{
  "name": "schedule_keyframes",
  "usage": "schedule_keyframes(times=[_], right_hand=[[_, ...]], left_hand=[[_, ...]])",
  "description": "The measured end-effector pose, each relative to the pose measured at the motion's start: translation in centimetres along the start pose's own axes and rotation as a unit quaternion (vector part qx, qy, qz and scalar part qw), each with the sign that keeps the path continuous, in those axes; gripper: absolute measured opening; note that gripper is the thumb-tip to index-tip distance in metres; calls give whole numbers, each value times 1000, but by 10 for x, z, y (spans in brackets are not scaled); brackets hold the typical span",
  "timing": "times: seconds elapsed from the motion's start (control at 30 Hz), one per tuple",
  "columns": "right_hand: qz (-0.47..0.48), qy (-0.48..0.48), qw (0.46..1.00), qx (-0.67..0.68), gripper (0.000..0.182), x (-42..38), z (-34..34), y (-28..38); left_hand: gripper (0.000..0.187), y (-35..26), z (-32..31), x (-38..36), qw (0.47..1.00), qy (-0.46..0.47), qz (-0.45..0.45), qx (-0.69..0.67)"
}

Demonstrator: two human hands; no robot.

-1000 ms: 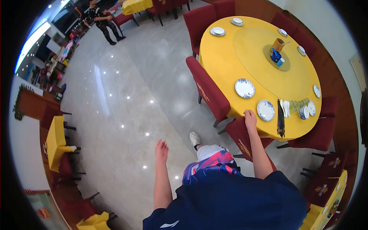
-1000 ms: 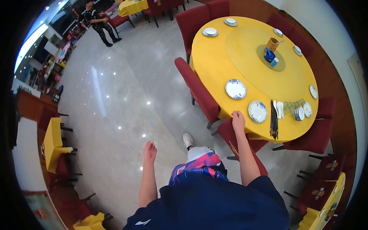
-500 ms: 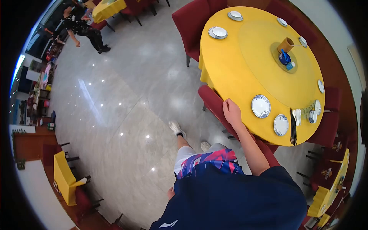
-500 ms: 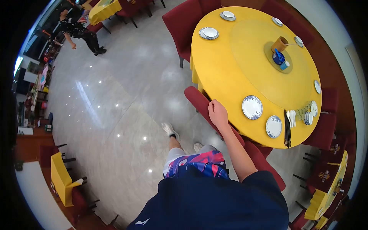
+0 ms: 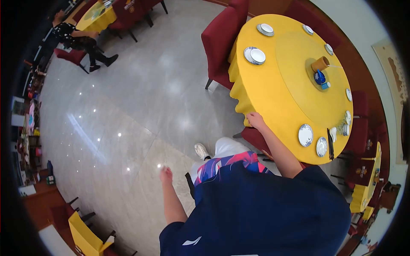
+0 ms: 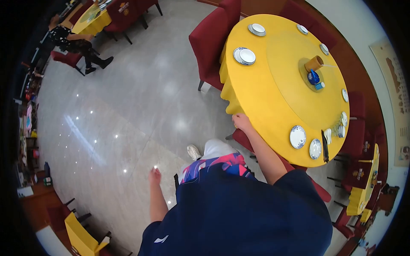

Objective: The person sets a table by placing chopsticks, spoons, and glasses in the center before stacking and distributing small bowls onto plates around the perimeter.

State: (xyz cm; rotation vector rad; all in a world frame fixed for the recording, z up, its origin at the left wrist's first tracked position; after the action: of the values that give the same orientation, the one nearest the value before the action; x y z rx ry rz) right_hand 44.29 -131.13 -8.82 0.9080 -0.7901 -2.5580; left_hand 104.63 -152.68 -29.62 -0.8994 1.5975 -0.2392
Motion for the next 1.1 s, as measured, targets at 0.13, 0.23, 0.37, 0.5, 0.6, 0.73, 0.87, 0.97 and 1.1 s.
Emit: schedule_keyframes(times=[0.13,0.23,0.37,0.5,0.6,0.73,0.87,0.97,1.1], right_hand=[[-232,122,932,250,25,45,-26,16],[-276,106,867,401,26,105,-29,31],[-221,15,750,623,33,219,2,52],[-226,-75,667,706,36,310,40,56],[-223,-108,619,745,38,353,58,54],[-302,-141,619,711,41,398,59,37],[-320,-190,620,691,34,399,64,54],[-342,-244,612,670,29,399,68,67],[-356,-280,593,666,27,405,65,71]], left_hand=[[32,-130,-176,28,996,67,-55,3],[34,-170,-285,39,984,166,-66,15],[33,-177,-383,84,978,207,3,38],[16,-180,-420,118,979,158,117,54],[15,-197,-414,160,978,91,155,107],[25,-229,-420,193,972,38,104,210],[35,-240,-446,235,950,2,79,303],[34,-260,-464,320,912,46,95,395],[28,-280,-586,363,864,114,111,478]])
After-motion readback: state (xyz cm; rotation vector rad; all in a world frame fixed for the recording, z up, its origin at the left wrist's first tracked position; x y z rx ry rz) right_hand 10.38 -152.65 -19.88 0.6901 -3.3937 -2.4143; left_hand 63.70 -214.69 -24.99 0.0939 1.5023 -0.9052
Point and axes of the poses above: each hand's wrist, its own x-axis towards the middle knuckle, its own z-axis out of the back of the hand, y = z × x, the point moved 5 cm from there along x, towards the middle knuckle, and after that the axes turned 8 degrees about -z, right-handed, at the moved point
